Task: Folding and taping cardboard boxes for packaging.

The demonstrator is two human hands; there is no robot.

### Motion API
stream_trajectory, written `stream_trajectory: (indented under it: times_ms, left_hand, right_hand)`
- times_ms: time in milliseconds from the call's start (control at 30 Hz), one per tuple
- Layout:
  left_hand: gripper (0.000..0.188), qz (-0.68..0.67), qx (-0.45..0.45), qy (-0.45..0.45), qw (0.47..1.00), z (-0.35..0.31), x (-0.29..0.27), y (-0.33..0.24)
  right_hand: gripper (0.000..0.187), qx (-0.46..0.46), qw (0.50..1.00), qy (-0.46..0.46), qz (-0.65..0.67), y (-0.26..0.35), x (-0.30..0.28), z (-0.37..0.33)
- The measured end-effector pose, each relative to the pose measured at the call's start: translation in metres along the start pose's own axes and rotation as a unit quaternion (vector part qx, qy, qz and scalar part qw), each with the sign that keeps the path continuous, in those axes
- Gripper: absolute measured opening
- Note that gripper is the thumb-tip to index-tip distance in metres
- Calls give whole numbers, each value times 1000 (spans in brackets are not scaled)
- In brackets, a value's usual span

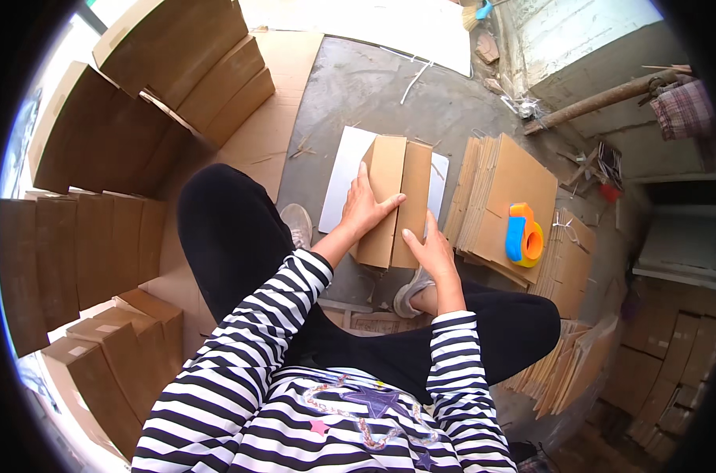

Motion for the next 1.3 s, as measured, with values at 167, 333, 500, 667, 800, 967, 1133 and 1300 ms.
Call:
stream_trajectory:
  times_ms: [167, 333, 500, 667, 800, 967, 1133, 1300]
  left_hand:
    - [107, 27, -6, 6, 1000, 1, -6, -6]
    - [105, 36, -1, 5, 999, 1, -1, -8]
    - [96, 36, 17, 7, 999, 6, 0, -8]
    - [96, 40, 7, -1, 999, 5, 0, -9]
    - [96, 34, 13, -1, 999, 3, 7, -16]
    - [95, 33, 21, -27, 999, 5, 3, -7]
    - [92, 16, 19, -16, 1000, 1, 6, -5]
    - [94, 27, 33, -29, 999, 1, 6, -3]
  right_hand:
    - [75, 12, 999, 30, 12, 5, 5, -3]
    - [76, 12, 999, 33, 1, 3, 5, -2]
    - [72, 39, 999, 27, -20, 9, 5, -3]
    - [77, 34, 999, 0, -27, 3, 10, 1]
    - [74, -29, 968, -212, 134, -24, 34, 24]
    - [74, 5, 956, -192, 221, -16, 45, 27]
    - [75, 89, 948, -165, 257, -25, 55, 26]
    - [70, 151, 952, -196, 179, -11, 54, 23]
Point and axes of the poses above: each hand's wrist, its own z-axis towards the middle knuckle, its own x-axis out of the palm, y = z × x, the point moved 6 cm from there along z, towards the middle knuckle, and after that the axes turned 13 degrees about -y, right-handed, at the moved point
